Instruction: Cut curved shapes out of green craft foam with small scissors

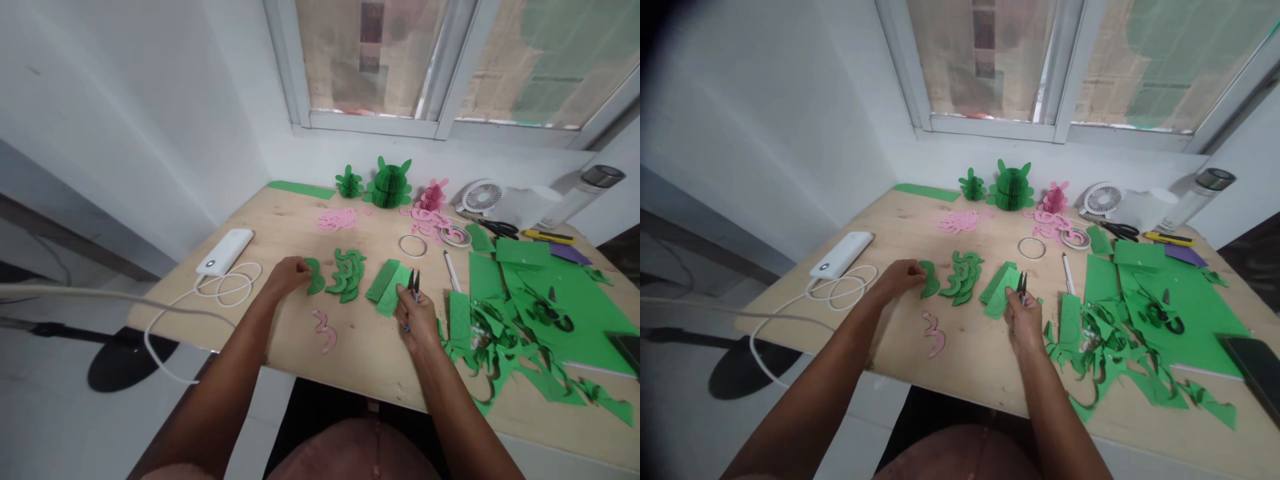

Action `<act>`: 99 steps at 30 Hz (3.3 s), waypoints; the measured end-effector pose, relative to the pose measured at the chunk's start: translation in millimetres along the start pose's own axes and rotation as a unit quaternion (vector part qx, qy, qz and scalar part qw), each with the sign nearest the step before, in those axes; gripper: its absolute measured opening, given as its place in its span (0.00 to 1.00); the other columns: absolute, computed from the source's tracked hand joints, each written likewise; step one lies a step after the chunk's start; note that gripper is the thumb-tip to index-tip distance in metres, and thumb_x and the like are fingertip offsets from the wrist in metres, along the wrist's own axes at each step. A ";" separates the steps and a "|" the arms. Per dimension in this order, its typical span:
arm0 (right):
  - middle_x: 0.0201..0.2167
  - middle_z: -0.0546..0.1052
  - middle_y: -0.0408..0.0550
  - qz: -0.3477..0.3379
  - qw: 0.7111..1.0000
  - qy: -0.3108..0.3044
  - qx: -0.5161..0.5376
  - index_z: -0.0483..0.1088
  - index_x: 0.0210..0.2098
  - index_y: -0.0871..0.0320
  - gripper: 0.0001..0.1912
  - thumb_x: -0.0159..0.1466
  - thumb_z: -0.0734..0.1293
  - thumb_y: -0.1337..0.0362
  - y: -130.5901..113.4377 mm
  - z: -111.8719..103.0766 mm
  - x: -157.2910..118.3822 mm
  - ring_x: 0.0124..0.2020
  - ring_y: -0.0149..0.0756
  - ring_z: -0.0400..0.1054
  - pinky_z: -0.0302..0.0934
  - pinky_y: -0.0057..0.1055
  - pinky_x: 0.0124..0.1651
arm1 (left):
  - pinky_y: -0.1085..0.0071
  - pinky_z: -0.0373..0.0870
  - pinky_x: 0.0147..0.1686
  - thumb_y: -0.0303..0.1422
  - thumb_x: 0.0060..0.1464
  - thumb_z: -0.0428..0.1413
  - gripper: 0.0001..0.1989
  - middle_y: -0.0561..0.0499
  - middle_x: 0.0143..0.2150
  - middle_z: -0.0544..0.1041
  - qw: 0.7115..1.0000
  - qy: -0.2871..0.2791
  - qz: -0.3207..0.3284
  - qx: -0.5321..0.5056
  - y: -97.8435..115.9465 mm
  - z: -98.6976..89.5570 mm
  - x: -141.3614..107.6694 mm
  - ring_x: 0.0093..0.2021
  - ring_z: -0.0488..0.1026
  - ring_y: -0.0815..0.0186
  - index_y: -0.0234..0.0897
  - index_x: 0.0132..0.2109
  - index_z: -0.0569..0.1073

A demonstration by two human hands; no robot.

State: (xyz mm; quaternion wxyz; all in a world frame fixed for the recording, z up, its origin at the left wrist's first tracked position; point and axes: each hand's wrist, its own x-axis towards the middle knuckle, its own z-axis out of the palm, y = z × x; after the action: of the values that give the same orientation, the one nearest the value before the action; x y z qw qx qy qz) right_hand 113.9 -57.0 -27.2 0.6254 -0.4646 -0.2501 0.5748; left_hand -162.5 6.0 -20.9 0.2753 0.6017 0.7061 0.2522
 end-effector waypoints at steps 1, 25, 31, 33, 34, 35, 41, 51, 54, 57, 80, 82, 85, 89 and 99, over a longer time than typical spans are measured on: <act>0.09 0.52 0.29 0.001 1.000 -0.002 0.001 0.54 0.18 0.54 0.25 0.46 0.76 0.57 0.0 0.1 -0.1 0.10 0.20 0.41 0.35 0.23 0.12 | 0.71 0.63 0.26 0.31 0.37 0.57 0.02 0.55 0.21 0.73 1.000 -0.002 0.003 -0.010 -1.4 -0.6 -0.2 0.27 0.72 0.63 0.38 0.23 0.71; 0.09 0.52 0.29 0.008 1.000 -0.004 0.006 0.54 0.18 0.55 0.25 0.46 0.77 0.57 0.1 -0.4 0.2 0.10 0.20 0.41 0.35 0.23 0.12 | 0.68 0.69 0.34 0.32 0.40 0.58 0.14 0.53 0.27 0.76 0.976 -0.118 0.045 -0.175 23.8 -7.7 -18.6 0.31 0.75 0.63 0.37 0.38 0.70; 0.09 0.52 0.29 -0.001 1.000 -0.007 0.003 0.55 0.19 0.55 0.24 0.47 0.76 0.57 0.9 -0.8 -0.3 0.11 0.20 0.41 0.35 0.23 0.12 | 0.69 0.64 0.33 0.29 0.46 0.53 0.15 0.52 0.29 0.77 0.990 -0.034 0.055 0.123 23.5 -4.5 -11.7 0.33 0.74 0.62 0.41 0.44 0.71; 0.09 0.52 0.29 -0.004 1.000 -0.007 -0.002 0.55 0.19 0.55 0.24 0.47 0.76 0.57 1.4 -1.0 0.0 0.10 0.20 0.41 0.35 0.23 0.12 | 0.69 0.64 0.35 0.28 0.46 0.52 0.15 0.51 0.33 0.77 0.983 -0.033 0.071 0.167 25.6 -4.3 -6.5 0.36 0.74 0.61 0.41 0.44 0.73; 0.10 0.53 0.29 -0.005 1.000 -0.006 -0.005 0.55 0.19 0.55 0.24 0.47 0.76 0.57 1.6 -1.0 0.2 0.10 0.20 0.41 0.35 0.23 0.12 | 0.69 0.64 0.36 0.27 0.46 0.52 0.16 0.50 0.34 0.77 0.980 -0.045 0.081 0.178 27.1 -3.8 -3.3 0.37 0.73 0.61 0.42 0.44 0.73; 0.10 0.53 0.29 -0.007 1.000 -0.005 -0.007 0.55 0.19 0.55 0.24 0.47 0.76 0.57 1.7 -1.1 0.3 0.10 0.20 0.41 0.35 0.23 0.12 | 0.69 0.64 0.36 0.27 0.45 0.52 0.17 0.50 0.35 0.77 0.977 -0.060 0.091 0.185 28.6 -2.9 0.1 0.38 0.73 0.61 0.42 0.44 0.74; 0.09 0.52 0.29 -0.005 1.000 -0.007 -0.003 0.53 0.19 0.54 0.25 0.47 0.76 0.57 0.9 -0.7 0.3 0.11 0.20 0.41 0.35 0.23 0.12 | 0.70 0.64 0.37 0.25 0.40 0.54 0.13 0.50 0.34 0.75 0.966 -0.109 0.133 0.191 32.1 3.1 18.2 0.39 0.72 0.60 0.43 0.36 0.76; 0.10 0.53 0.29 -0.001 1.000 0.000 -0.006 0.55 0.19 0.55 0.24 0.46 0.76 0.56 0.5 -0.6 0.2 0.11 0.21 0.41 0.35 0.23 0.13 | 0.70 0.66 0.35 0.32 0.42 0.55 0.02 0.53 0.28 0.76 0.983 -0.127 0.110 0.073 22.4 -25.9 7.6 0.34 0.72 0.62 0.40 0.27 0.72; 0.10 0.53 0.30 -0.002 1.000 -0.001 -0.012 0.55 0.18 0.55 0.24 0.46 0.76 0.56 0.3 -0.7 0.0 0.11 0.21 0.42 0.35 0.23 0.13 | 0.70 0.66 0.32 0.35 0.40 0.58 0.05 0.53 0.24 0.74 0.989 -0.127 0.078 -0.022 17.8 -40.0 -2.2 0.30 0.70 0.64 0.39 0.26 0.73; 0.10 0.53 0.29 0.001 1.000 0.001 -0.010 0.55 0.18 0.55 0.24 0.46 0.76 0.57 -0.6 0.0 -0.8 0.11 0.21 0.41 0.35 0.24 0.13 | 0.70 0.66 0.32 0.37 0.39 0.59 0.07 0.53 0.25 0.74 0.985 -0.129 0.050 -0.104 12.1 -47.0 -9.0 0.29 0.70 0.66 0.39 0.26 0.73; 0.10 0.53 0.29 -0.006 1.000 0.000 -0.003 0.56 0.18 0.56 0.24 0.46 0.77 0.57 0.9 -0.3 -0.8 0.11 0.20 0.42 0.35 0.23 0.13 | 0.73 0.66 0.22 0.36 0.37 0.59 0.11 0.55 0.19 0.71 0.906 0.133 -0.126 -0.381 16.1 16.4 -21.8 0.20 0.71 0.69 0.35 0.27 0.67; 0.10 0.53 0.29 -0.008 1.000 -0.001 -0.002 0.56 0.19 0.55 0.24 0.46 0.77 0.57 0.9 -0.3 -0.7 0.11 0.20 0.42 0.35 0.23 0.13 | 0.75 0.63 0.19 0.36 0.38 0.59 0.09 0.56 0.16 0.69 0.921 0.130 -0.121 -0.347 14.8 22.7 -24.8 0.16 0.67 0.70 0.35 0.26 0.69; 0.10 0.53 0.29 -0.007 1.000 -0.003 -0.002 0.55 0.19 0.55 0.24 0.46 0.76 0.57 0.7 -0.1 -0.6 0.11 0.20 0.41 0.35 0.23 0.13 | 0.74 0.61 0.18 0.34 0.38 0.59 0.07 0.56 0.16 0.69 0.940 0.120 -0.113 -0.298 10.6 24.8 -30.3 0.16 0.66 0.69 0.35 0.26 0.72; 0.10 0.53 0.29 -0.004 1.000 -0.002 -0.004 0.55 0.19 0.55 0.24 0.46 0.77 0.57 1.2 0.1 -0.2 0.11 0.20 0.41 0.35 0.23 0.13 | 0.71 0.65 0.27 0.34 0.44 0.56 0.08 0.51 0.23 0.75 0.982 0.139 -0.086 -0.097 8.8 18.0 -30.2 0.25 0.72 0.64 0.36 0.31 0.75; 0.10 0.52 0.29 -0.010 1.000 -0.004 0.002 0.54 0.19 0.55 0.25 0.46 0.77 0.58 2.2 -1.4 0.1 0.11 0.20 0.41 0.35 0.23 0.13 | 0.70 0.65 0.33 0.35 0.48 0.55 0.06 0.48 0.34 0.79 0.980 0.051 -0.026 0.191 34.6 27.8 -15.7 0.38 0.75 0.60 0.39 0.32 0.75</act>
State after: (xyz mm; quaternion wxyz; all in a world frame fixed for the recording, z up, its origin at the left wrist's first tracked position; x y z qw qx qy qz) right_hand 114.1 -57.6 -29.7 0.6314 -0.4583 -0.2562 0.5707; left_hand -116.8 -3.7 -15.8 0.1251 0.6107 0.7701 0.1356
